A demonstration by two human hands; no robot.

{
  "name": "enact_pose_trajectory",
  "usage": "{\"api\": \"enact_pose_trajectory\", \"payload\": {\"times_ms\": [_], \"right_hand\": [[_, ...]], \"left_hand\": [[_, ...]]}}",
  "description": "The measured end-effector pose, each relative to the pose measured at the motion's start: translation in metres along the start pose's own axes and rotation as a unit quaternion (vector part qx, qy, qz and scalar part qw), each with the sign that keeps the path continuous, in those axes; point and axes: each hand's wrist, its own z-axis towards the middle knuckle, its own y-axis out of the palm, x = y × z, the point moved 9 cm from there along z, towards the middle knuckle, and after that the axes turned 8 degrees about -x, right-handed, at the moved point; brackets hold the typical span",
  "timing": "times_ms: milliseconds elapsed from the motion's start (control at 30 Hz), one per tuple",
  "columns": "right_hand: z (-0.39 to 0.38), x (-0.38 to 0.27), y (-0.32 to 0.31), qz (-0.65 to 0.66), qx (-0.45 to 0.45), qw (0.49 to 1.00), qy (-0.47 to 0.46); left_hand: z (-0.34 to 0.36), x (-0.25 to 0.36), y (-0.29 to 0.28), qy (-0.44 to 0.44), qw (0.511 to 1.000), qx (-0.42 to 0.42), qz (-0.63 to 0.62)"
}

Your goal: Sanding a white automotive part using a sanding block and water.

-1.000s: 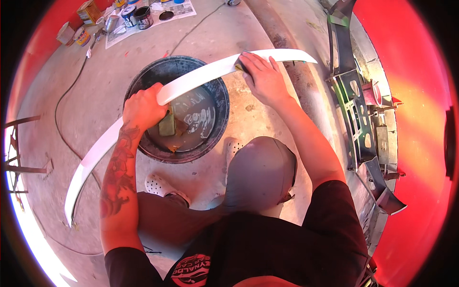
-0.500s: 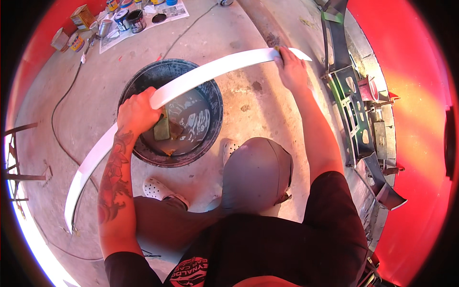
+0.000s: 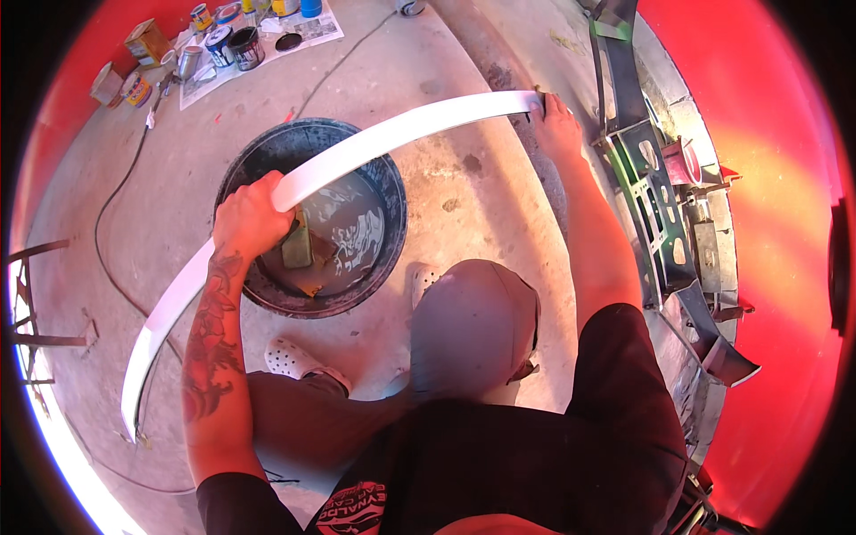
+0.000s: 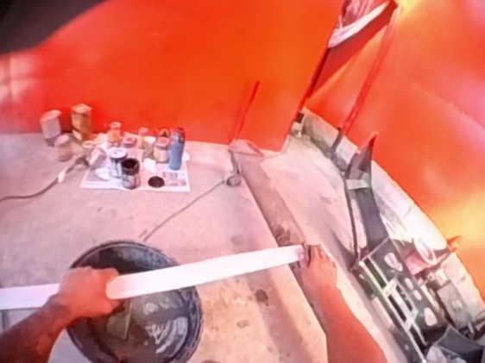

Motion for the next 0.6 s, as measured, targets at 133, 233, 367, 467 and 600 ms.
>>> {"api": "enact_pose_trajectory", "payload": {"times_ms": [133,233,367,467,600], "right_hand": [[-0.016,-0.037,0.011,-0.024,0.052,0.995,-0.083],[-0.020,-0.030,0.004,0.010,0.062,0.994,-0.089],[0.003,0.023,0.003,0.041,-0.003,0.998,0.049],[-0.009,-0.005,0.009,-0.039,0.013,0.999,0.023],[-0.023,-0.002,0.004,-0.027,0.100,0.994,-0.039]], "left_hand": [[-0.004,-0.002,0.001,0.000,1.000,-0.003,0.004],[-0.005,-0.009,0.001,-0.005,1.000,0.005,-0.006],[-0.004,0.001,-0.001,-0.003,1.000,0.005,-0.007],[-0.003,-0.001,-0.001,0.001,1.000,0.002,-0.006],[-0.004,-0.006,0.001,0.004,1.000,0.002,-0.006]]}}
